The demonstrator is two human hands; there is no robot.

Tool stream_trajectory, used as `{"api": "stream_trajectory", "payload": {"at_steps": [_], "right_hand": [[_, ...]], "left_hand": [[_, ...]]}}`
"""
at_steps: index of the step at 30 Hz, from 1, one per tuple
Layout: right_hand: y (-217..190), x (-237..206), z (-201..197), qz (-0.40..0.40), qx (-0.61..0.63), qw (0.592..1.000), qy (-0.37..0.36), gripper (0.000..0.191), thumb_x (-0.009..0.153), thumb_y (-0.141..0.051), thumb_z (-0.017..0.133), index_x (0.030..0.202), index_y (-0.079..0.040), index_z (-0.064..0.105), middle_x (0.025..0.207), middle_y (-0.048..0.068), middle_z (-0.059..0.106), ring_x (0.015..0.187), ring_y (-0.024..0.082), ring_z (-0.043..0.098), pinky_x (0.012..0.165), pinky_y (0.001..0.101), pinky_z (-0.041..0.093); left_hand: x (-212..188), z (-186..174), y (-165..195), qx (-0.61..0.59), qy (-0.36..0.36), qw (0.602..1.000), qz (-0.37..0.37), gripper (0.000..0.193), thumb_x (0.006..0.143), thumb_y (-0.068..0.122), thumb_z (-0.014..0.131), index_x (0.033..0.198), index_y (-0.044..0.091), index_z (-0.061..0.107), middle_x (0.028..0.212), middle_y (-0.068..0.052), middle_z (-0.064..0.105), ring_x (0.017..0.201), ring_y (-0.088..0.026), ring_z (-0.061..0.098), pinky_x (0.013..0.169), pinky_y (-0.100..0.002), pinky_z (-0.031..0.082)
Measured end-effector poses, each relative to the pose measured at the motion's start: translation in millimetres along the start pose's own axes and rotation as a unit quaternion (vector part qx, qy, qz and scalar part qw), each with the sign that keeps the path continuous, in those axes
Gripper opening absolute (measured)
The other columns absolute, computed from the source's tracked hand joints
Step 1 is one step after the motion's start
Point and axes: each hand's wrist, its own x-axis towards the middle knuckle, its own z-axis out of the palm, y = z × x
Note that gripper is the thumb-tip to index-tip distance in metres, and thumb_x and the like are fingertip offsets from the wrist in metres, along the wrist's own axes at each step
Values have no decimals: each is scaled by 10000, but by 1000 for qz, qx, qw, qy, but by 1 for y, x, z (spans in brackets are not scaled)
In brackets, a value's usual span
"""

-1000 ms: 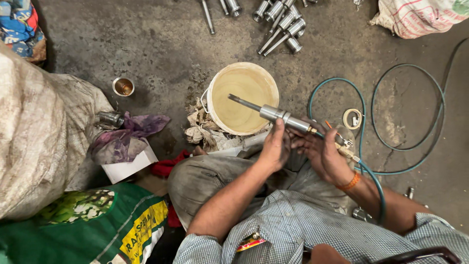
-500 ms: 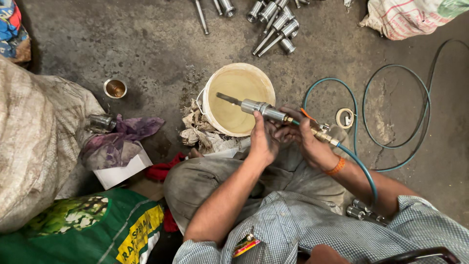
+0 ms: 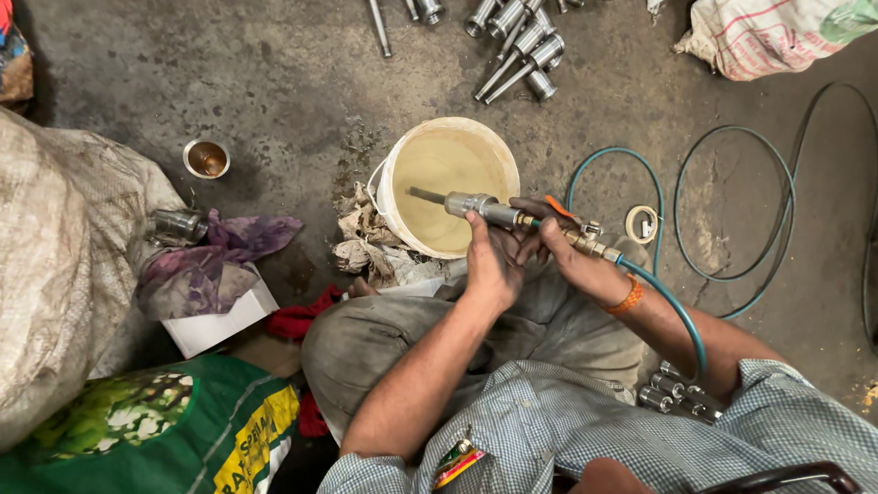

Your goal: The person sits on the floor and repeatedly picks up cylindrical metal parts from a pile. They insert each part into a handheld pneumatic tool, activate it to spray a liquid into the part, and then place the part into a black crate. The process is repeated for multiple parts.

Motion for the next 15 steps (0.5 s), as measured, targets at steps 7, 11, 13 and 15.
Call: {"api": "stream_trajectory", "payload": {"at_steps": [7, 11, 13, 15], "right_hand": [[10, 6, 0, -3, 8, 1000, -2, 724, 1052, -596, 377, 1536, -64, 461, 963, 31, 719, 849, 92, 633, 757, 261, 493], [18, 2, 2, -4, -7, 1000, -1, 699, 1058, -579, 366, 1535, -78, 466, 947, 15, 728, 857, 78, 650, 751, 248, 487], [19, -1, 3, 8, 19, 1000, 17, 622, 1071, -512, 400, 1499, -71, 496, 962, 13, 723, 846, 85, 655, 734, 256, 490], [22, -5, 3, 45, -24, 997, 61, 525, 1079, -416, 447, 1455, -69, 564, 948, 32, 698, 829, 116, 629, 713, 287, 499]], "left_hand": [[5, -9, -2, -6, -39, 999, 17, 817, 1056, 733, 175, 1304, 24, 497, 1009, -117, 626, 722, -212, 537, 660, -396, 454], [7, -21, -9, -26, -15, 999, 42, 727, 1096, 719, 235, 1307, 78, 505, 1044, -114, 631, 792, -222, 577, 691, -374, 450], [8, -23, -10, -32, 28, 999, -2, 748, 1053, 716, 252, 1334, 84, 536, 1103, -99, 652, 907, -231, 633, 796, -379, 504], [8, -23, -10, -34, 23, 999, -7, 748, 1042, 733, 285, 1330, 91, 541, 1128, -88, 663, 975, -252, 666, 835, -401, 529]]}}
